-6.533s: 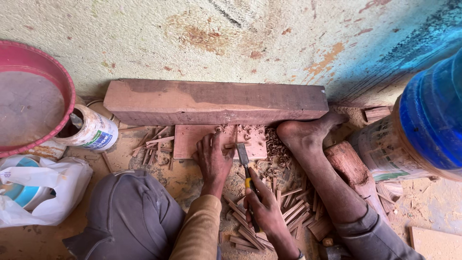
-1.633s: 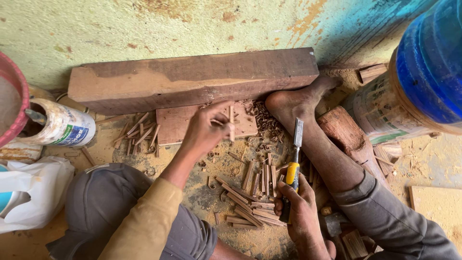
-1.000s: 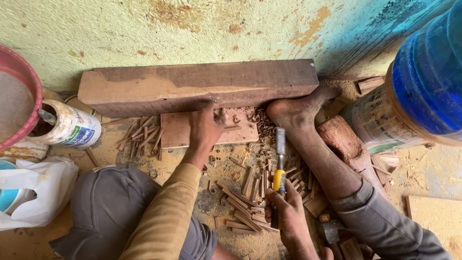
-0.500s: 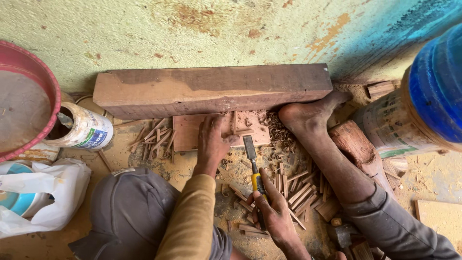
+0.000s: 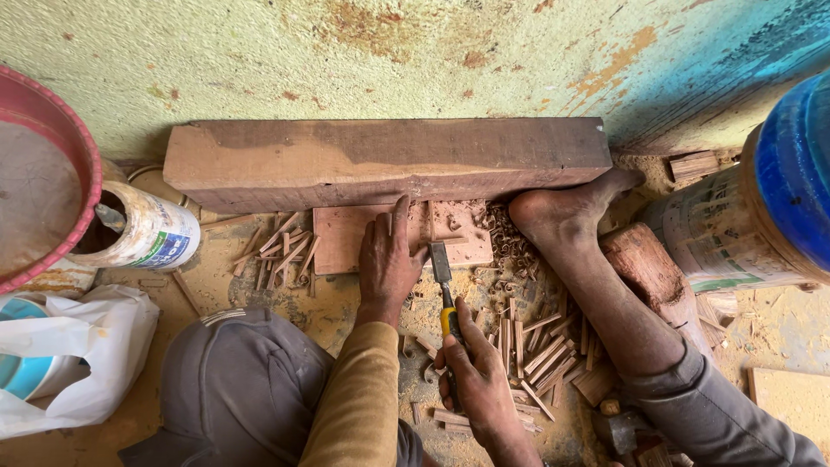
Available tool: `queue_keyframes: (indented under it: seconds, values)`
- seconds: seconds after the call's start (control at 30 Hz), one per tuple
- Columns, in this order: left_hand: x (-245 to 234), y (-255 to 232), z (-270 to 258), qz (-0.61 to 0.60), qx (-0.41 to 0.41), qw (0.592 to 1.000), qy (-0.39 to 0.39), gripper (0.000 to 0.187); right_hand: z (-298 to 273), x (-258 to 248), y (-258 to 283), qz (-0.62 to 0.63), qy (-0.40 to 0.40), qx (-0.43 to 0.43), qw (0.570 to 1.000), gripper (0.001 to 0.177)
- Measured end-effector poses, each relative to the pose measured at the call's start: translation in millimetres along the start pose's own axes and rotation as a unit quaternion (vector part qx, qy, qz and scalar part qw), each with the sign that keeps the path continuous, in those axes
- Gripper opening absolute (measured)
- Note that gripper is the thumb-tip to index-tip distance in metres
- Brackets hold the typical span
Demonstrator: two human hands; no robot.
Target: The person sits on the floor and uses a chisel to carve small wooden pieces. They hold the wood steady with their left hand and strike the chisel with their right hand, creating small shavings. The person occasionally uses their bare feet to help stabilize the wood against a larger block.
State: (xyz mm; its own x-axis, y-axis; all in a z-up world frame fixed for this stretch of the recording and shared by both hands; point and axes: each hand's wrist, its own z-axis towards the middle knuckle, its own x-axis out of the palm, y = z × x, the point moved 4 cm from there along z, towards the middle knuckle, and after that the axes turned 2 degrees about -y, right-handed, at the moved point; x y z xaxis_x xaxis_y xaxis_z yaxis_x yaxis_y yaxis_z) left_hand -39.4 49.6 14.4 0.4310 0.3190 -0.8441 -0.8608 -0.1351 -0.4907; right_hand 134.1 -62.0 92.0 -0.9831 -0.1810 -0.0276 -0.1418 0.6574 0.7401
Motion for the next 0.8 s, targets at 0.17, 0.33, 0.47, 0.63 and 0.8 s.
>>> queue_keyframes:
  seconds: [0.17,0.33,0.47,0.63,0.8]
  values:
    - [1.0,1.5,1.5,-0.018,-0.014,0.999,0.026,0.105,-4.3,5.9,4.8,-0.003,-0.017,0.016,1.0,0.069]
    - [4.0,5.7,7.0,-0.064,-0.058,0.995,0.05,0.103,-5.4,8.5,7.7,-0.025,-0.023,0.026,0.999,0.066]
    - [3.5,6.9,7.0,-0.1,-0.086,0.99,0.039,0.106,-8.9,10.8,8.6,-0.039,-0.02,0.015,0.999,0.069]
    - [1.4,4.0,3.6,-0.111,-0.054,0.992,-0.013,0.107,-7.2,9.9,11.5,-0.095,-0.031,0.026,0.995,0.069]
    - [0.5,3.1,6.4,-0.107,-0.053,0.993,-0.023,0.107,4.7,13.7,8.2,-0.101,-0.04,-0.008,0.994,0.068]
